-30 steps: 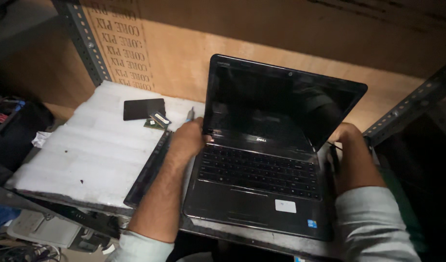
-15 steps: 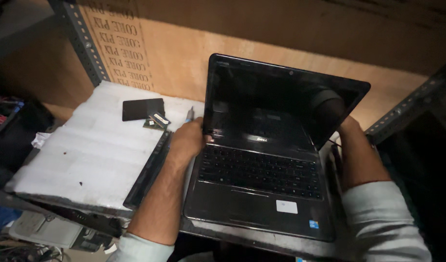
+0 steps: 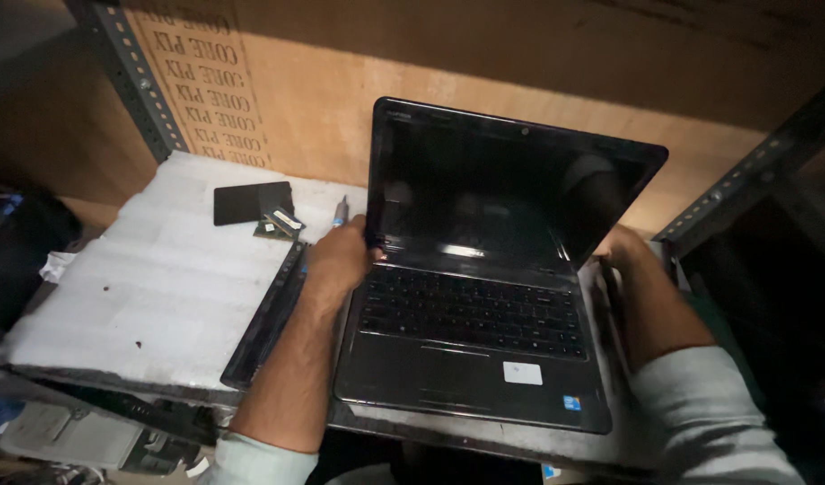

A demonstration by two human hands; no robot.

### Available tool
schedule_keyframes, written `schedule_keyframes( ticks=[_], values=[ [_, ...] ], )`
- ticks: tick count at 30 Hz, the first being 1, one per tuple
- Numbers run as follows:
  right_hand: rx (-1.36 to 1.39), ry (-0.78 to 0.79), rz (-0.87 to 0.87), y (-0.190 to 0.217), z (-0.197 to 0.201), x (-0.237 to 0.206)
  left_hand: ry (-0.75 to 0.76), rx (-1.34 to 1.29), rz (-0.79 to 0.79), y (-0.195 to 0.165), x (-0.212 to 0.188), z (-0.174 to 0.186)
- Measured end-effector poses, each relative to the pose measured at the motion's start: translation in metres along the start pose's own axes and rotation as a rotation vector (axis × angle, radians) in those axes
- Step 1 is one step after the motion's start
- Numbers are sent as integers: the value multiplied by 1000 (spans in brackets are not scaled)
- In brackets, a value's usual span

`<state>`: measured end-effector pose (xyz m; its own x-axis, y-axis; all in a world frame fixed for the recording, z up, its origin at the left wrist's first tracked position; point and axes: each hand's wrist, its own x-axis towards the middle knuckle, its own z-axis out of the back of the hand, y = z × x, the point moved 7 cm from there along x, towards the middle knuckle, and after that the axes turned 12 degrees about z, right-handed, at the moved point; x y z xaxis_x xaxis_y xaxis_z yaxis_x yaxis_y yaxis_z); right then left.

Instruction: The person works on a Dell laptop at a workbench. They press the keyboard area, connect a cable, close and flip the laptop over, open the bottom access panel, remove and reseat a RAM memory module, then flip the laptop back and power it on, with a BIOS boot screen appearing on the display.

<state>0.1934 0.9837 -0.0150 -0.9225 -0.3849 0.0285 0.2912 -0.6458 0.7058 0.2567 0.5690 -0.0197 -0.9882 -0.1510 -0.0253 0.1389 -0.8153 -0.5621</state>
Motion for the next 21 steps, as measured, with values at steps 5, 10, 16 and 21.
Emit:
schedule_keyframes(
  ticks=[5,10,16,21],
  values=[
    [252,-95,-142,-13,-11,-6,-85,-74,-98,4,-3,-2],
    [-6,-60,-227,-25,-14,-5,-103,-151,-132,9,0,-9],
    [-179,-38,-222,-9,-4,-3,-64,-106,-63,7,6,-7],
    [-299,-3,-237,-14,4,8,-24,-96,-47,5,7,-4]
  ],
)
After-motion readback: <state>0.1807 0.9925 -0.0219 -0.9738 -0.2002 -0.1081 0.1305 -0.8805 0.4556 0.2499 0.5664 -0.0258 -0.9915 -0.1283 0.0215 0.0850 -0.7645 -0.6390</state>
